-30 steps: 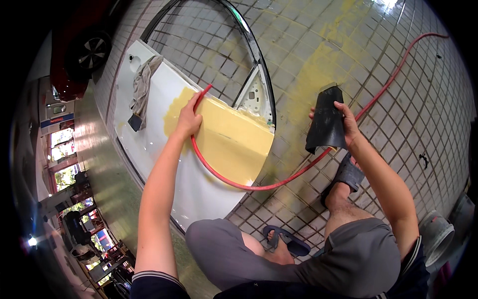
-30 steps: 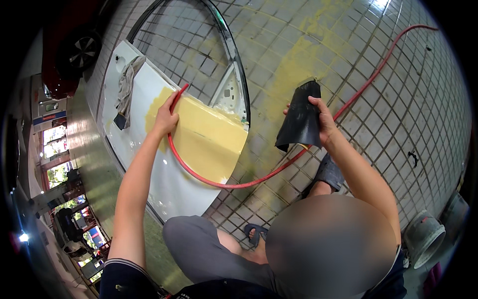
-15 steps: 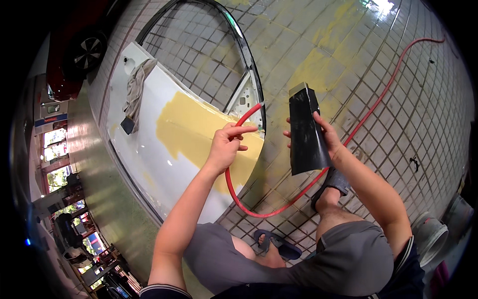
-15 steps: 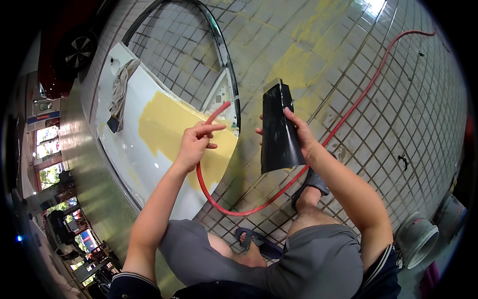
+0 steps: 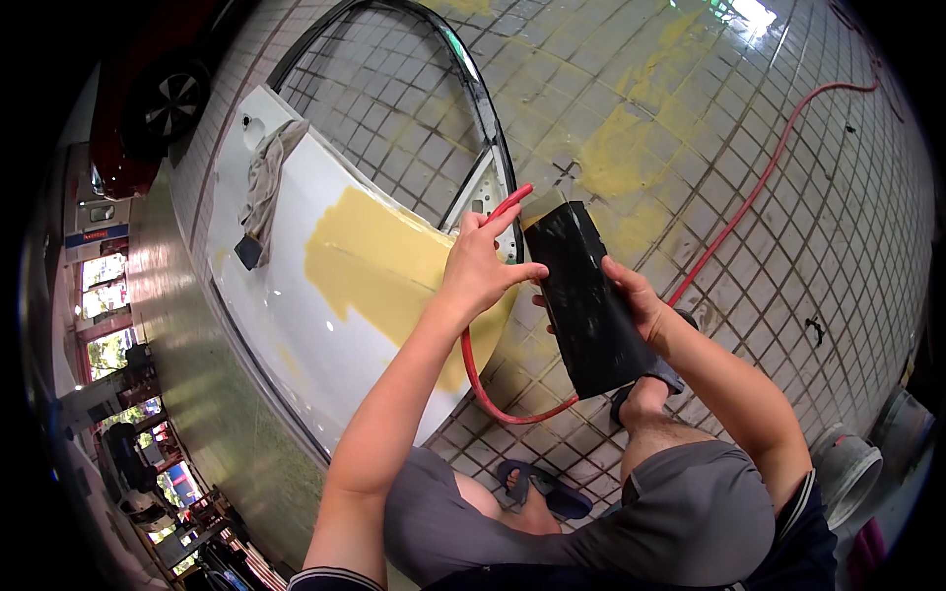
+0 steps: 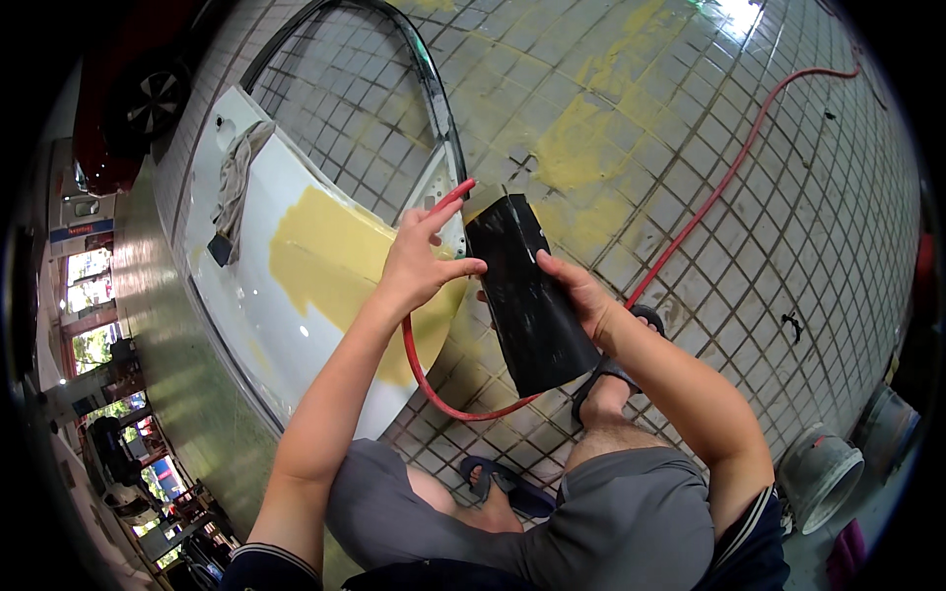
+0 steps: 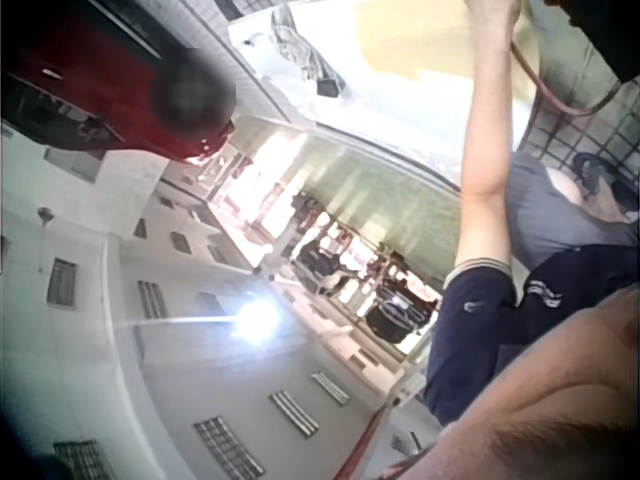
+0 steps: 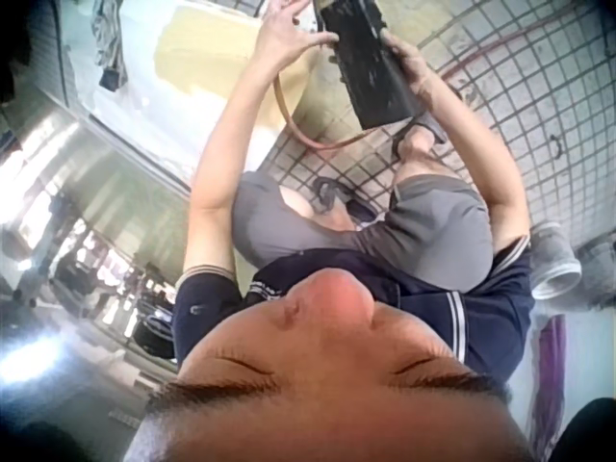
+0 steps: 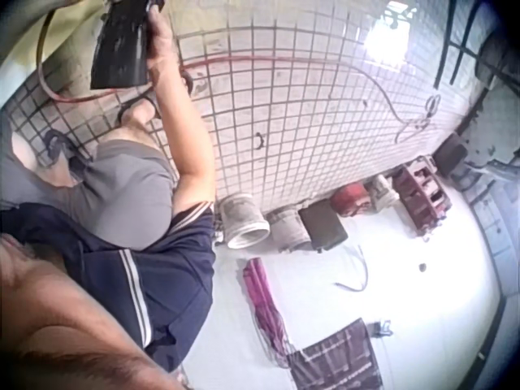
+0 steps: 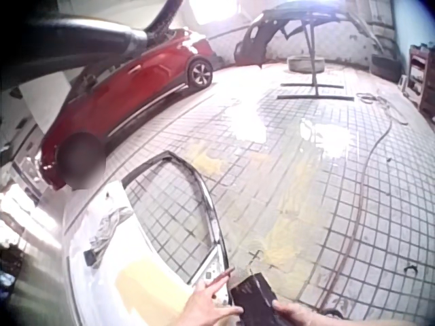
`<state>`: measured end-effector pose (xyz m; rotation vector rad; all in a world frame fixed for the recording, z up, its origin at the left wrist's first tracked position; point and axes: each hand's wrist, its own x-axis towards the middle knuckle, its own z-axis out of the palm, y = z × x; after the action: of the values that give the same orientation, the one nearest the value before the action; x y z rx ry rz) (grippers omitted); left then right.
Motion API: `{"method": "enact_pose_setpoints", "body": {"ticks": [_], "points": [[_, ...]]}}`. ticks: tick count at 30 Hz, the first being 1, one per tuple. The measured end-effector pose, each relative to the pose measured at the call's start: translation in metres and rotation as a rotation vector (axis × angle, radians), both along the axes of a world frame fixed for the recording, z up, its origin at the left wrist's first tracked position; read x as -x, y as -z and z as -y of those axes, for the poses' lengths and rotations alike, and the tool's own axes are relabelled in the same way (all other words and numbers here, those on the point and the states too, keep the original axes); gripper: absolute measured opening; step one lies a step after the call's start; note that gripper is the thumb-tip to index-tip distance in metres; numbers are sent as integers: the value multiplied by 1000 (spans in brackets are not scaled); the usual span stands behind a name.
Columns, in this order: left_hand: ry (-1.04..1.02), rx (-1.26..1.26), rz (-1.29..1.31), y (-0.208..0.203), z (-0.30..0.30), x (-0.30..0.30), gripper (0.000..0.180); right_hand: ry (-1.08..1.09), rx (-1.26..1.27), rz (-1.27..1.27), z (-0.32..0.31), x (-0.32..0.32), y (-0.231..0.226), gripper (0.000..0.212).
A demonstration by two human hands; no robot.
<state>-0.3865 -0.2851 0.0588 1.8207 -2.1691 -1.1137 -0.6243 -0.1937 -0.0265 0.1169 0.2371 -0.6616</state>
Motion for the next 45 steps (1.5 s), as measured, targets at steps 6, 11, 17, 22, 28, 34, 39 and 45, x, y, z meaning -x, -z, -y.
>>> {"method": "enact_pose_setpoints", "body": {"ticks": [6,11,17,22,28,34,39,45], "points": [[13,121,66,15,-11,2,93,-34,-174,-194,-1,10,14,63],[-6,195,-68,25,-30,5,82,-37,-208,-257,3,9,-8,63],[0,86,-178,32,-36,1,92,-94,-160,-301,-5,6,-11,68],[-60,18,-91,24,-34,-3,88,-137,-93,-280,5,2,-16,67],[-61,63,-141,22,-28,-11,72,-129,-93,-392,-10,3,2,64],[-246,-152,-474,24,-23,-15,56,-262,34,-444,-11,9,13,75],[-316,-206,-536,21,-19,-20,57,-265,215,-403,-4,8,-5,86],[-291,-213,-516,19,-19,-17,53,-200,80,-91,1,13,-22,90]]}}
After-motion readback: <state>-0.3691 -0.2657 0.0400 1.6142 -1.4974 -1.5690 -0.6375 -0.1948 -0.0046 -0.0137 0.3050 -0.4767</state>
